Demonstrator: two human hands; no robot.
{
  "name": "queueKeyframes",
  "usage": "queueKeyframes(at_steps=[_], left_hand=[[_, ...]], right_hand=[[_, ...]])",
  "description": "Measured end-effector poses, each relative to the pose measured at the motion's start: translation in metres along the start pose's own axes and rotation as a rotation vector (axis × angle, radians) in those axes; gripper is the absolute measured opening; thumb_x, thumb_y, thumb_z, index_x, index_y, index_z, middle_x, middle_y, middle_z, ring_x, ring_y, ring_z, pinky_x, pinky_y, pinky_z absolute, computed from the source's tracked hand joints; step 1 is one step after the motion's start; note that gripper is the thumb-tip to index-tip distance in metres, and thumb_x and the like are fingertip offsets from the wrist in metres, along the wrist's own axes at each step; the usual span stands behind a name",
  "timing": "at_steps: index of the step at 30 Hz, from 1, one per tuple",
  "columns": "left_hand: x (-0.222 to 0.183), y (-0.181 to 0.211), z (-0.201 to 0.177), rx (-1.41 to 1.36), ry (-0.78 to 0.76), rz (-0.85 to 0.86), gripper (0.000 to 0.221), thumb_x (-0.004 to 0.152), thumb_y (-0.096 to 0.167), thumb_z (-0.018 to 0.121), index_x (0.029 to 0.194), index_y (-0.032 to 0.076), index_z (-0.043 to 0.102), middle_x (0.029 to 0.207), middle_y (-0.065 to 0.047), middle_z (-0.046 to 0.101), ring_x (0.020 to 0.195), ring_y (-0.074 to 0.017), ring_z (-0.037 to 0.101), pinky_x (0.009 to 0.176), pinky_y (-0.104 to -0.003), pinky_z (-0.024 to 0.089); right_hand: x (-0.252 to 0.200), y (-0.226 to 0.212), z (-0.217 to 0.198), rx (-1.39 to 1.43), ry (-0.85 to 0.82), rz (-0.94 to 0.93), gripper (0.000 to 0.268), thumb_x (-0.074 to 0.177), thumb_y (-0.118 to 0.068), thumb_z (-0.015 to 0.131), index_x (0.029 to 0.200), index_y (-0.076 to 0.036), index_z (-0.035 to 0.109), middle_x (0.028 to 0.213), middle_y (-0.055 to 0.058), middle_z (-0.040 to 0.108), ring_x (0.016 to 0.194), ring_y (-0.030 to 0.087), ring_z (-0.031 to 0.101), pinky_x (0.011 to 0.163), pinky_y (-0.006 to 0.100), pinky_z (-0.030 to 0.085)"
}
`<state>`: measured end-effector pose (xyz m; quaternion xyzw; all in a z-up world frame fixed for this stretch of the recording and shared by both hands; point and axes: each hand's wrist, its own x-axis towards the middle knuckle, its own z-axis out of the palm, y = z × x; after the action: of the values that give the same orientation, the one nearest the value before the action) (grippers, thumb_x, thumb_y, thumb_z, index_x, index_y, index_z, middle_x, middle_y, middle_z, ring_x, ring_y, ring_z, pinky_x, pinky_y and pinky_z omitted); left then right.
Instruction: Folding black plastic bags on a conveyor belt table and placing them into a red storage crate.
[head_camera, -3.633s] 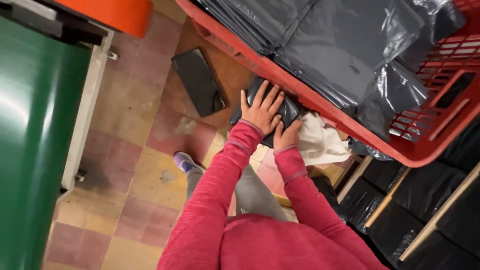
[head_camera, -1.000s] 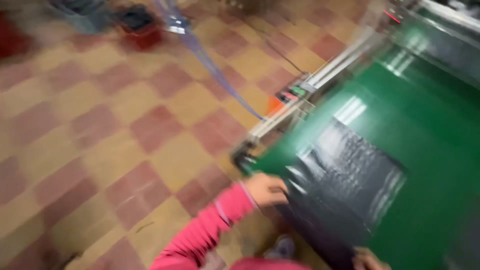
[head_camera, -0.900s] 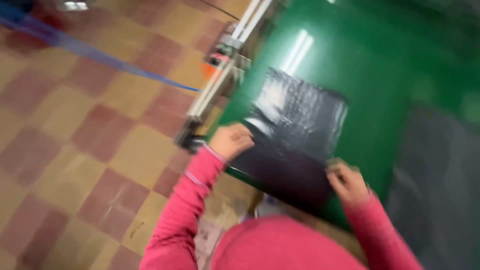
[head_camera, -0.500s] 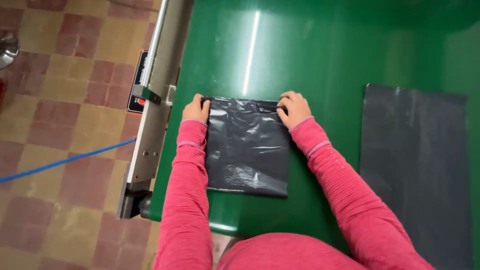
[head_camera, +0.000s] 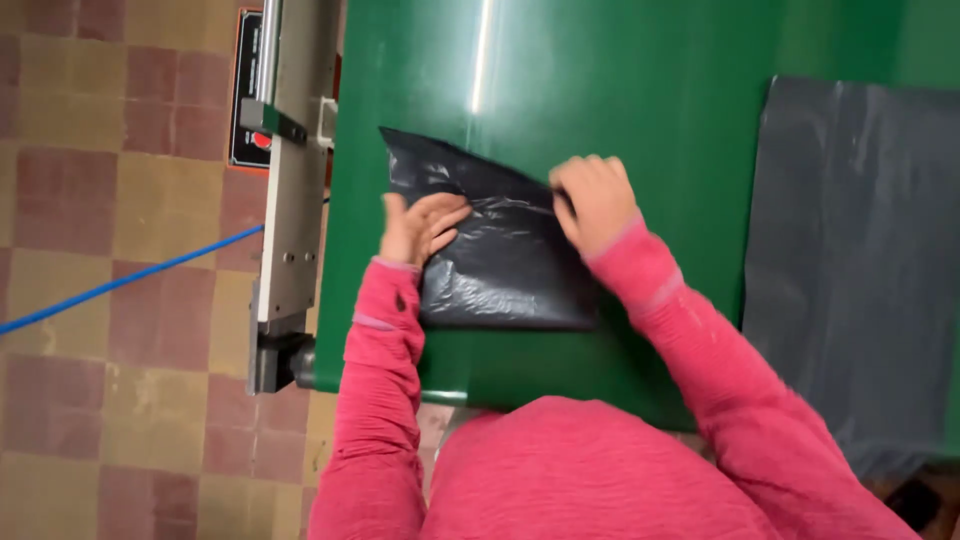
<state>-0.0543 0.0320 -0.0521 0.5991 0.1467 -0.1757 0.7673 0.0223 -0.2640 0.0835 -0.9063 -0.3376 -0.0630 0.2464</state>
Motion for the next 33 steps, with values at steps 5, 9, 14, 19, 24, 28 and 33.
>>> queueKeyframes(at_steps=[5, 9, 14, 19, 24, 28, 33], left_hand=[[-0.05, 0.001, -0.031, -0.696, 0.05, -0.088, 0.098, 0.082, 0.081, 0.016, 0.147, 0.014, 0.045, 0.139, -0.01, 0.059, 0.123, -0.028, 0.06, 0.1, -0.046, 0.047], [-0.063, -0.057, -0.055, -0.467, -0.043, 0.163, 0.093, 0.099, 0.073, 0.043, 0.155, -0.002, 0.043, 0.152, -0.015, 0.054, 0.138, -0.0278, 0.053, 0.119, -0.042, 0.038], [-0.165, 0.017, -0.005, 0.906, 0.366, 0.879, 0.08, 0.081, 0.029, 0.078, 0.143, -0.007, 0.044, 0.144, -0.027, 0.048, 0.133, -0.04, 0.044, 0.111, -0.046, 0.036], [-0.158, 0.005, -0.019, 1.71, -0.014, 0.891, 0.031, 0.091, 0.027, 0.071, 0.117, 0.012, 0.065, 0.121, -0.007, 0.064, 0.12, -0.0288, 0.06, 0.094, -0.045, 0.048], [-0.134, 0.03, 0.042, 1.663, -0.516, 0.476, 0.023, 0.094, 0.033, 0.064, 0.095, 0.013, 0.073, 0.096, -0.007, 0.073, 0.092, -0.0271, 0.071, 0.083, -0.043, 0.056], [-0.067, 0.015, 0.059, 0.73, -0.584, 0.088, 0.048, 0.097, 0.046, 0.053, 0.088, 0.005, 0.076, 0.082, -0.013, 0.075, 0.078, -0.0265, 0.071, 0.074, -0.041, 0.053], [0.037, -0.068, 0.033, 0.283, -0.271, -0.377, 0.058, 0.111, 0.063, 0.052, 0.099, 0.009, 0.067, 0.072, -0.001, 0.05, 0.067, -0.0205, 0.045, 0.064, -0.039, 0.039]], right_hand=[[-0.113, -0.055, 0.023, 0.009, 0.165, -0.083, 0.026, 0.071, -0.002, 0.073, 0.094, -0.01, 0.065, 0.099, 0.007, 0.067, 0.103, 0.029, 0.065, 0.092, 0.044, 0.047], [-0.157, -0.069, 0.054, 0.008, 0.163, -0.006, 0.024, 0.073, -0.001, 0.073, 0.095, -0.009, 0.064, 0.104, 0.006, 0.07, 0.113, 0.029, 0.067, 0.098, 0.044, 0.047], [-0.162, -0.082, 0.058, -0.146, 0.131, 0.075, 0.029, 0.073, 0.0, 0.073, 0.1, -0.007, 0.066, 0.117, 0.011, 0.067, 0.126, 0.034, 0.06, 0.109, 0.049, 0.045], [-0.125, -0.153, 0.061, 0.038, -0.004, -0.061, 0.065, 0.065, -0.002, 0.072, 0.128, 0.004, 0.056, 0.138, 0.025, 0.055, 0.137, 0.045, 0.048, 0.116, 0.054, 0.037], [-0.159, -0.145, 0.118, 0.181, -0.037, -0.205, 0.065, 0.074, -0.005, 0.076, 0.136, 0.002, 0.055, 0.142, 0.025, 0.055, 0.137, 0.044, 0.048, 0.116, 0.054, 0.034], [-0.212, -0.122, 0.124, 0.782, -0.023, 0.215, 0.044, 0.088, -0.001, 0.059, 0.131, -0.004, 0.066, 0.132, 0.014, 0.071, 0.127, 0.032, 0.066, 0.113, 0.042, 0.05], [-0.215, -0.026, 0.156, 0.963, 0.107, 1.163, 0.036, 0.11, -0.018, 0.055, 0.132, 0.007, 0.067, 0.122, 0.043, 0.06, 0.103, 0.066, 0.055, 0.091, 0.07, 0.044]])
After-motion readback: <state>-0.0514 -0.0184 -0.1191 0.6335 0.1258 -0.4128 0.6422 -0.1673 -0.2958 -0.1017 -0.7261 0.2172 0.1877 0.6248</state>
